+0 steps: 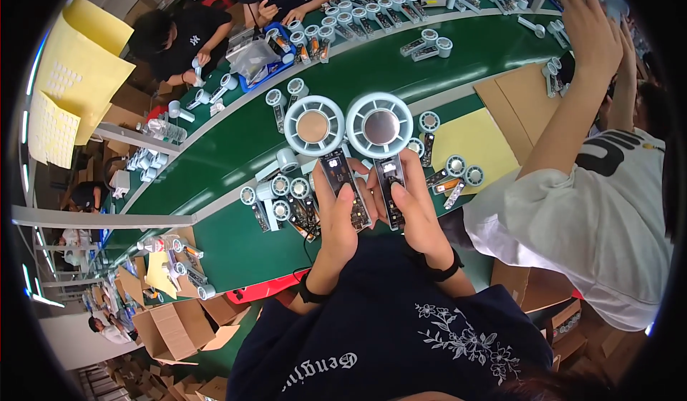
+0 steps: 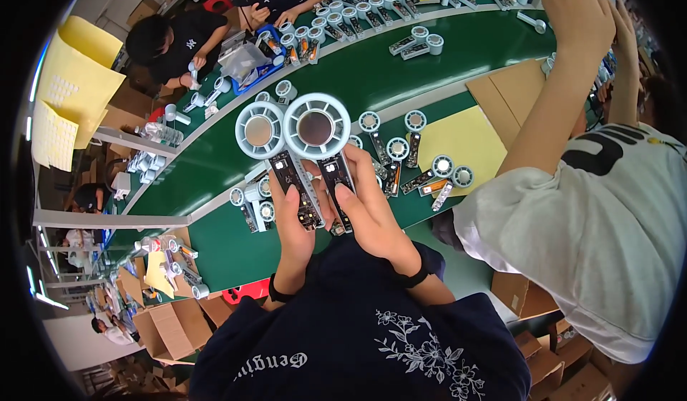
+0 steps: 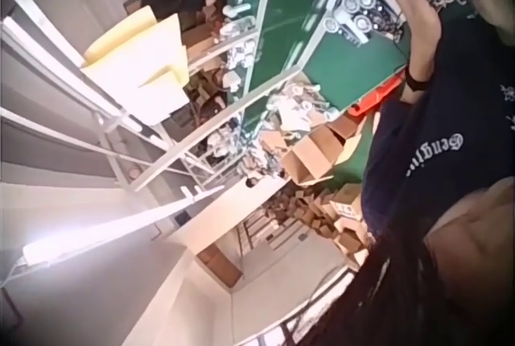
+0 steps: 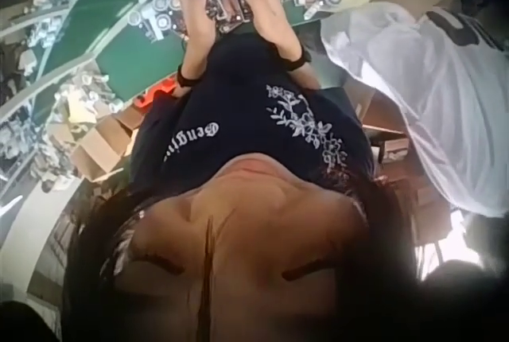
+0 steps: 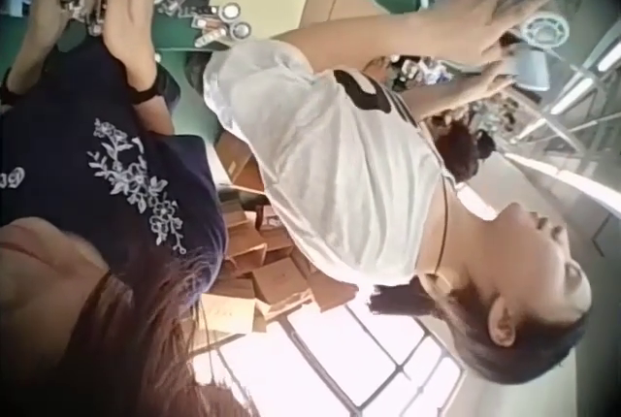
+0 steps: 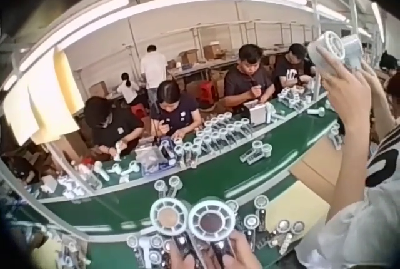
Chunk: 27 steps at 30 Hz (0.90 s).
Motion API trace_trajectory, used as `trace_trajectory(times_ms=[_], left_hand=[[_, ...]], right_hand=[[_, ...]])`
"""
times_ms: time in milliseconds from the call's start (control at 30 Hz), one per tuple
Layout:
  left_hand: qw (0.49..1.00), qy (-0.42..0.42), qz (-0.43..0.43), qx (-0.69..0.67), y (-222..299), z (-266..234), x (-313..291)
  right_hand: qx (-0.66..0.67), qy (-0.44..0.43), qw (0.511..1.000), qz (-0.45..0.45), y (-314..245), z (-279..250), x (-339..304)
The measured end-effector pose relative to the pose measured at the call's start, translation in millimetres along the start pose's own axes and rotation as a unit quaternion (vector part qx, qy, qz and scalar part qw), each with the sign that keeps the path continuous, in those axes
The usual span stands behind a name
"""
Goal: The person picks up two handheld fans, presses buttons on their handles to test them, and sets them down. She then picks up a sheet of stickers, applies one to a fan, and tests another pair of fans before placing them back on the table.
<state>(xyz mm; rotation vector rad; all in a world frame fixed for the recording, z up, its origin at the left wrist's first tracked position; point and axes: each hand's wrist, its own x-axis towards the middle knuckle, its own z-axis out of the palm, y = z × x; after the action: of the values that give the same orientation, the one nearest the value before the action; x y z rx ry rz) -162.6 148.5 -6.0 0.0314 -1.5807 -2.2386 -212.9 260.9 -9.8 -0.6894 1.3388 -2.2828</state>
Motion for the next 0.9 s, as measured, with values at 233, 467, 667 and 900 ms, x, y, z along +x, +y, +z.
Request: trace_trajectory(times_ms=[233,467,667,900], left_hand=[[0.999,-0.044,-0.023,-0.003,2.0,-0.3,0.3],[0.998,0.015,-0.064,0.004,-7.6,5.5,-0.8],[0.992,0.007,-0.075,-0.104,-11.9,2.8,-1.3],[0.995,0.008,-0.039,-0.092,-9.9,6.6,1.8]], right_hand=[[0.035,0.018,0.999,-0.027,-3.6,2.3,-6.9],[-0.003,0.044,0.999,-0.002,0.2,-2.9,-11.5],[-0.075,0.039,0.995,-0.047,3.2,-9.3,-11.1],[-0.047,0.048,0.994,-0.092,10.2,-4.2,-9.0]])
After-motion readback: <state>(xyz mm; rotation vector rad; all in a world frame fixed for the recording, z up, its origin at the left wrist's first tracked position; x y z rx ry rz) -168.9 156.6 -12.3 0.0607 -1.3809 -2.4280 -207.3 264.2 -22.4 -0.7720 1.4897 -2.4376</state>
